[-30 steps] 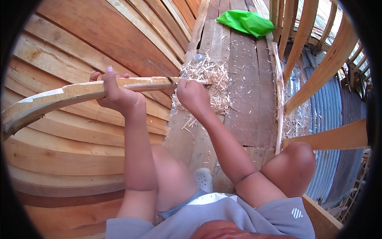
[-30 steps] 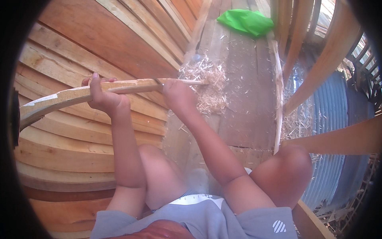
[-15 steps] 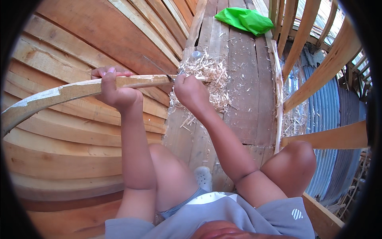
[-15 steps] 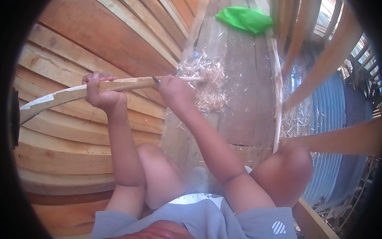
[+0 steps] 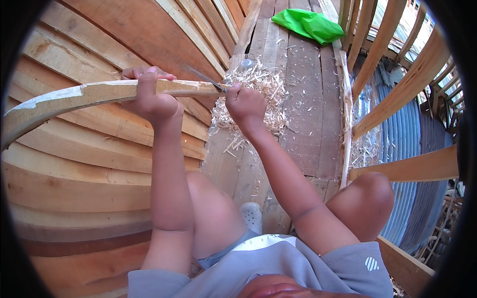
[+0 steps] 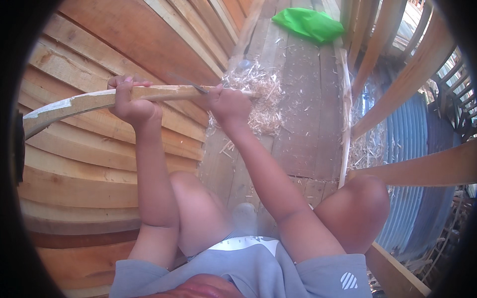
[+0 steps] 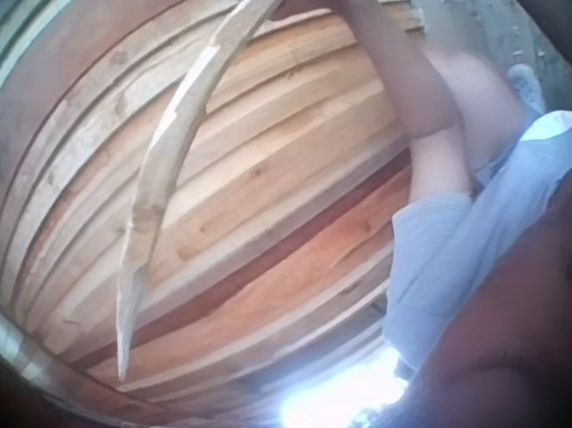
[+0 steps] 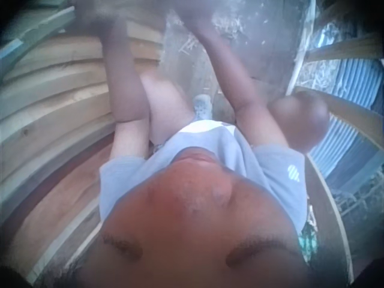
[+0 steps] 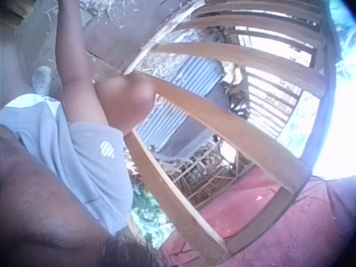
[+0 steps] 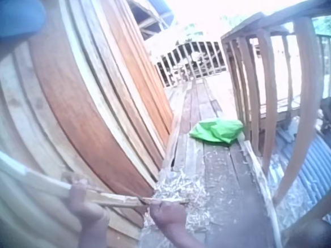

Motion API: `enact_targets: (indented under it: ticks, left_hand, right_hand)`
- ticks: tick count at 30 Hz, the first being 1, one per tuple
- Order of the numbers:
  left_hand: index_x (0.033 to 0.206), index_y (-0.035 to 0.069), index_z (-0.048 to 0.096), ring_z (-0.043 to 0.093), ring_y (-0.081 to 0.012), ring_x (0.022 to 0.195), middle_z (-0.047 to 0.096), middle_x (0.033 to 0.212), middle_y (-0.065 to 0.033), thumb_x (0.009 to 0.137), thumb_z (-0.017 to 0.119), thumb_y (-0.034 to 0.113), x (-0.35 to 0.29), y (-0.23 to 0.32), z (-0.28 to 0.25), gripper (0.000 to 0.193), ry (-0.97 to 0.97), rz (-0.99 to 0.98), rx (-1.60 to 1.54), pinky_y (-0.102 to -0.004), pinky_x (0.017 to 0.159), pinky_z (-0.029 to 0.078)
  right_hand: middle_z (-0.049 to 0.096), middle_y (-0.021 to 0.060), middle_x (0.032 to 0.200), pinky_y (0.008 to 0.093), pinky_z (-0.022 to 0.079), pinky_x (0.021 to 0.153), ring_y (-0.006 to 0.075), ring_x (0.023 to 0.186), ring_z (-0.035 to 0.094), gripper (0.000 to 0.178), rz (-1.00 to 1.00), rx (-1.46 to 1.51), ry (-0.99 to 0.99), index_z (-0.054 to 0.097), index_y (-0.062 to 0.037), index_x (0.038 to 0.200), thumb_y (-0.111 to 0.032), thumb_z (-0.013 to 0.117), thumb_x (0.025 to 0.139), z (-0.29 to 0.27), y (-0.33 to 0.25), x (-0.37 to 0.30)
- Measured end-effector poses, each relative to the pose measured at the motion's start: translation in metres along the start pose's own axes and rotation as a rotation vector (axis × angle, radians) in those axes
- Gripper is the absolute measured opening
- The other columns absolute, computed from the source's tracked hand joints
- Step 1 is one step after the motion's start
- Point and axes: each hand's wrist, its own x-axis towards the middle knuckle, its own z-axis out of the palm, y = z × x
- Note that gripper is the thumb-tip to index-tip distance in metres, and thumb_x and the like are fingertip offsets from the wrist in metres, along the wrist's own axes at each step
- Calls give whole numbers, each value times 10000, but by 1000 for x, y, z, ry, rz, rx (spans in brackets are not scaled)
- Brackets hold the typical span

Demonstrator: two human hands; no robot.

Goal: The person sits on a wooden floor and uses a knife to carve a long, curved piece of wood. They repeatedly scrape the surface to remove shavings, rotating the wood to work different sections.

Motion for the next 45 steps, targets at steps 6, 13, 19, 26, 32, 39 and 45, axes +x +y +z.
enact_targets:
  ticks: [6,13,19,26,32,39,45]
  left_hand:
    - [788,59,441,495,-170,635,434,742,-50,718,546,68,-4,8,3,127,-73,-39,-10,-301,533,480]
    - [750,43,425,477,-141,503,430,654,-34,712,551,24,5,0,8,133,24,20,-87,-316,494,510]
    - [789,69,429,458,-159,609,412,708,-36,715,542,80,2,-2,-3,136,10,30,26,-302,557,453]
    - [779,73,419,463,-155,566,402,665,-30,739,530,64,0,-4,5,119,12,37,14,-308,546,453]
    - [758,37,418,465,-94,537,421,679,-10,733,575,-16,-13,1,13,168,-138,80,-72,-291,483,539]
    - [721,41,419,490,-113,527,425,704,-18,717,564,-24,-22,9,23,159,-166,79,-42,-299,493,530]
    - [692,27,405,430,-67,544,403,693,4,720,569,-46,-23,10,29,182,-224,119,-68,-282,449,547]
  right_hand:
    - [590,212,534,515,500,520,419,500,604,555,-16,-140,145,670,-15,608,-368,376,920,-2,17,3]
    - [660,307,813,538,479,796,473,812,651,650,321,-35,-230,703,56,794,-435,308,951,-27,49,12]
    - [653,314,853,529,471,835,480,872,635,591,190,127,-389,675,82,820,-379,331,954,-48,-49,-1]
    - [623,282,681,537,494,705,465,691,630,569,125,33,-175,668,49,698,-369,357,926,-14,-14,5]
    - [549,220,505,513,468,484,412,464,573,503,-105,-25,224,604,-23,540,-302,415,913,-3,13,-2]
    - [525,163,450,459,449,429,350,385,538,455,-215,-60,382,574,-61,497,-260,468,892,-9,19,-4]
    - [516,130,436,418,427,398,310,358,518,439,-254,-67,450,560,-94,482,-256,493,885,-13,24,-2]
